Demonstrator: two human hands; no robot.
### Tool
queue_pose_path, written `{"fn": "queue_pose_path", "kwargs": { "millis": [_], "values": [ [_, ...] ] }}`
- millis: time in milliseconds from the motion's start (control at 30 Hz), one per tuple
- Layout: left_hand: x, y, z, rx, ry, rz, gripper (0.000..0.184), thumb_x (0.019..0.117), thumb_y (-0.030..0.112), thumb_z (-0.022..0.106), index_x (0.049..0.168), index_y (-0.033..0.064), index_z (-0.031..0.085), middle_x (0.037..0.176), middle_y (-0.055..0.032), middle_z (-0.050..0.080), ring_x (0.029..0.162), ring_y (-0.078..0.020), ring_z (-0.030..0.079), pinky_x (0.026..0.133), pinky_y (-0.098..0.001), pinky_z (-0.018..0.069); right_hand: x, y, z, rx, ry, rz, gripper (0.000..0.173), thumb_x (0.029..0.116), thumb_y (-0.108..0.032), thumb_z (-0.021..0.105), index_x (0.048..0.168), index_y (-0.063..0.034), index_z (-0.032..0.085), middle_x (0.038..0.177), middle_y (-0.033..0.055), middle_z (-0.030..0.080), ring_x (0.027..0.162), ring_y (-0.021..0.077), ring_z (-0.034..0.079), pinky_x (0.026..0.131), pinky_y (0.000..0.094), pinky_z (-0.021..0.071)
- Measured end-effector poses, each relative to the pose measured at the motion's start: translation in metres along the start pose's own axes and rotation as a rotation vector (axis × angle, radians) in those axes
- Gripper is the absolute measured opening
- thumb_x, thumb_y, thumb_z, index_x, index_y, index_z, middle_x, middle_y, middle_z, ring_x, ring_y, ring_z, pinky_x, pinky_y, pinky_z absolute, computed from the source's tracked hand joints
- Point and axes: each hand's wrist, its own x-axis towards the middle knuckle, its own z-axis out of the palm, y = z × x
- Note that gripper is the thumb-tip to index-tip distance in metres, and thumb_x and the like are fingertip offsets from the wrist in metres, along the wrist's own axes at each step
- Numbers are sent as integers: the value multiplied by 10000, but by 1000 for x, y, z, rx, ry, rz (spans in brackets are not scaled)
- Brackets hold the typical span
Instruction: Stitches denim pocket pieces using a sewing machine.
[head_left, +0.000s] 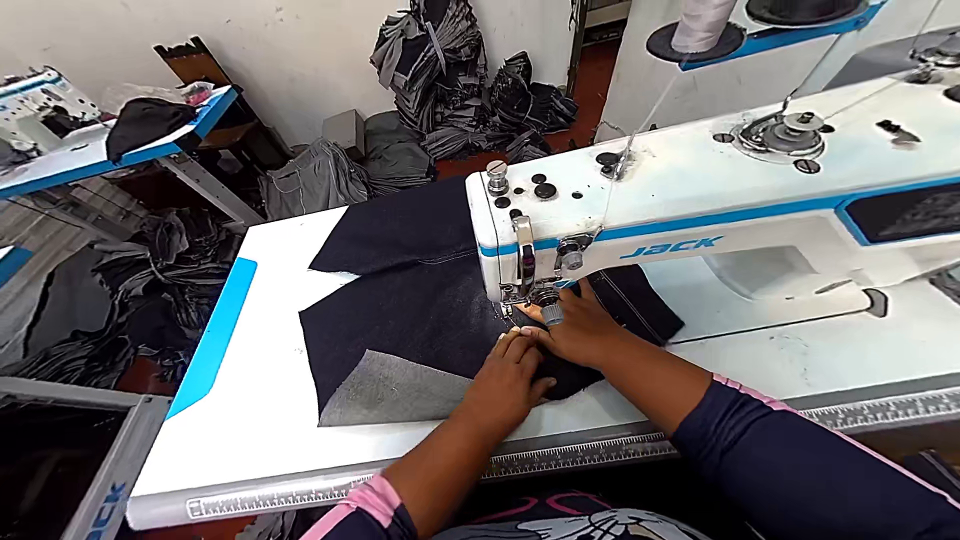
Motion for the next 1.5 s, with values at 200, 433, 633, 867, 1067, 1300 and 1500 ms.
{"fn": "queue_pose_path", "kwargs": {
  "millis": [200,433,633,867,1067,1300,1500],
  "values": [
    [-14,-48,-34,-56,-146,203,399,1007,318,640,1268,22,699,1389,-169,633,1422,-312,496,1213,-446,348,-33,2,27,-51,60,-145,612,1082,-529,298,1615,-232,347,1695,89,267,1589,365,103,1166,773,-18],
    [-24,-35,-1,-173,246,156,191,973,172,662,974,14,769,1099,-153,750,1178,-303,685,1036,-386,533,-44,-13,35,18,-2,-43,581,1100,-488,183,1637,-287,275,1721,2,193,1597,349,25,1143,785,-53],
    [-8,-47,-3,-93,271,193,166,934,177,705,939,34,790,1050,-114,760,1147,-286,697,1033,-411,534,-33,-12,33,14,60,-27,554,1107,-450,231,1612,-260,354,1698,28,271,1597,341,65,1146,785,-41],
    [12,-60,-10,-104,271,197,133,906,135,742,933,10,778,1065,-142,749,1159,-306,684,1033,-448,528,-17,-9,19,30,90,-21,519,1112,-411,317,1586,-225,414,1646,67,379,1569,391,178,1161,771,-23],
    [23,-63,-14,-86,270,178,152,892,136,773,928,-11,765,1073,-181,734,1125,-327,689,996,-469,541,-7,-6,11,33,107,-26,481,1110,-393,358,1492,-172,551,1580,84,472,1538,403,253,1161,772,4],
    [20,-62,-10,-26,281,155,250,945,242,714,972,1,771,1108,-162,742,1180,-325,679,1032,-487,527,0,-4,-26,166,19,39,416,1078,-365,496,1297,-58,673,1389,154,618,1445,379,409,1174,694,161],
    [1,-33,1,31,468,384,506,1067,408,446,951,53,787,1021,-104,777,1099,-280,727,1021,-457,547,25,62,-9,76,386,190,458,1065,-391,501,1317,-44,662,1364,249,620,1357,433,518,1096,664,378]
  ]
}}
